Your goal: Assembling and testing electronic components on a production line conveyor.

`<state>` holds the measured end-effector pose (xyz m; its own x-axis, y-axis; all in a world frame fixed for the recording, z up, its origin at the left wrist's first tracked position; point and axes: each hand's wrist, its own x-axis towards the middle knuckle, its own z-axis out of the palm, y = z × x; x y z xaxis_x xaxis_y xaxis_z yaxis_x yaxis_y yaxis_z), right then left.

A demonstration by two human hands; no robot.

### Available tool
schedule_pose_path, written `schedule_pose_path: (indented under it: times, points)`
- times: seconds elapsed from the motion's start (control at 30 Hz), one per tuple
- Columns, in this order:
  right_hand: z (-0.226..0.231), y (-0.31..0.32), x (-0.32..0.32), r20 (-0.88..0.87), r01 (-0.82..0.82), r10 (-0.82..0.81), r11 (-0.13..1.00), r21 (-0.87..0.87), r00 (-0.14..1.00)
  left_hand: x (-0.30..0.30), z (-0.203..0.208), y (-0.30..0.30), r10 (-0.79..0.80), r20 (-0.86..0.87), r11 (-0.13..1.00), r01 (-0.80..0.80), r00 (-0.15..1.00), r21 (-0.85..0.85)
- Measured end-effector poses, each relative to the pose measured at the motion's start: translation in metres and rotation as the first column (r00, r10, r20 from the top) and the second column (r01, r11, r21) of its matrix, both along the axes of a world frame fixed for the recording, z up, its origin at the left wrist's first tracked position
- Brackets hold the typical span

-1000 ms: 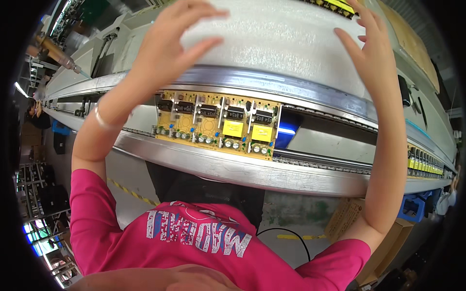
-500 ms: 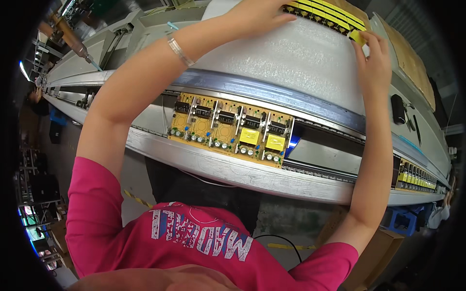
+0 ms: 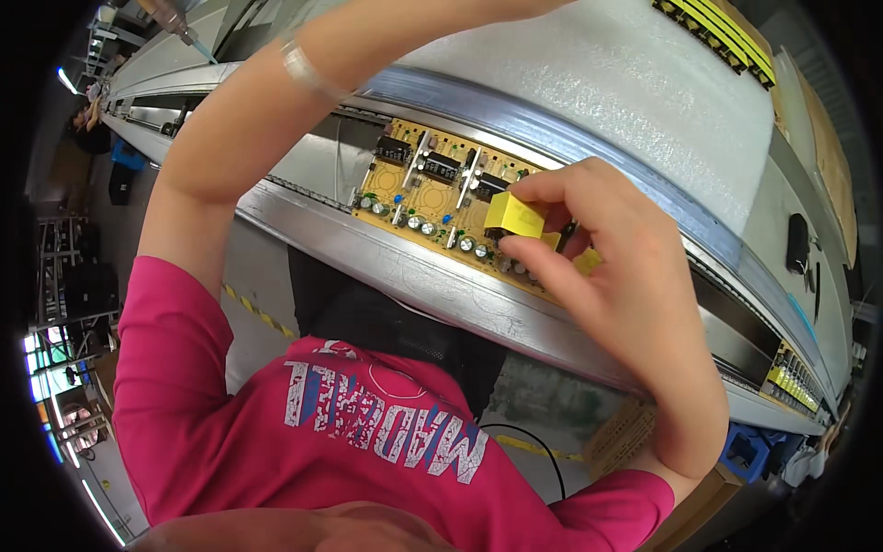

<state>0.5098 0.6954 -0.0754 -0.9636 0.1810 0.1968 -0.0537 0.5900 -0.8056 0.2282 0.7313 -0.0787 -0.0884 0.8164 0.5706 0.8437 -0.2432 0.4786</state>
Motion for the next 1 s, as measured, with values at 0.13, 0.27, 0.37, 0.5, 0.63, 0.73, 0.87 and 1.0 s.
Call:
schedule_pose_path:
  times: [0.13, 0.27, 0.37, 0.5, 0.63, 0.73, 0.87, 1.0]
  points:
    - [-0.007, -0.005, 0.0, 0.045, -0.023, 0.018, 0.994, 0.103, 0.999, 0.085, 0.047, -0.143, 0.17, -0.006, 0.972, -0.169, 0.985, -0.162]
    - [-0.015, -0.008, -0.006, -0.032, -0.031, 0.039, 0.977, 0.213, 0.999, 0.069, 0.019, -0.193, -0.022, 0.002, 0.988, 0.022, 1.0, -0.154]
    - [-0.018, -0.012, -0.005, -0.01, -0.001, 0.004, 0.958, 0.287, 1.0, 0.081, 0.016, -0.223, -0.014, 0.017, 0.957, 0.018, 1.0, -0.291]
    - [-0.019, -0.017, -0.006, -0.017, 0.0, 0.006, 0.933, 0.359, 1.0, 0.084, 0.007, -0.227, -0.009, -0.04, 0.941, -0.005, 0.999, -0.338]
    - [-0.018, -0.02, -0.003, -0.028, -0.001, 0.014, 0.906, 0.422, 1.0, 0.087, 0.001, -0.224, -0.031, -0.147, 0.941, -0.02, 0.989, -0.337]
    - [-0.017, -0.021, -0.001, -0.027, -0.008, 0.024, 0.879, 0.478, 0.999, 0.09, -0.002, -0.224, -0.025, -0.227, 0.918, -0.068, 0.974, -0.391]
    - [-0.016, -0.021, -0.001, -0.015, 0.007, 0.0, 0.892, 0.451, 1.0, 0.095, -0.002, -0.223, -0.003, -0.24, 0.912, -0.096, 0.971, -0.399]
    - [-0.015, -0.017, 0.001, -0.006, -0.003, 0.006, 0.89, 0.457, 1.0, 0.096, -0.004, -0.219, -0.003, -0.242, 0.904, -0.101, 0.97, -0.416]
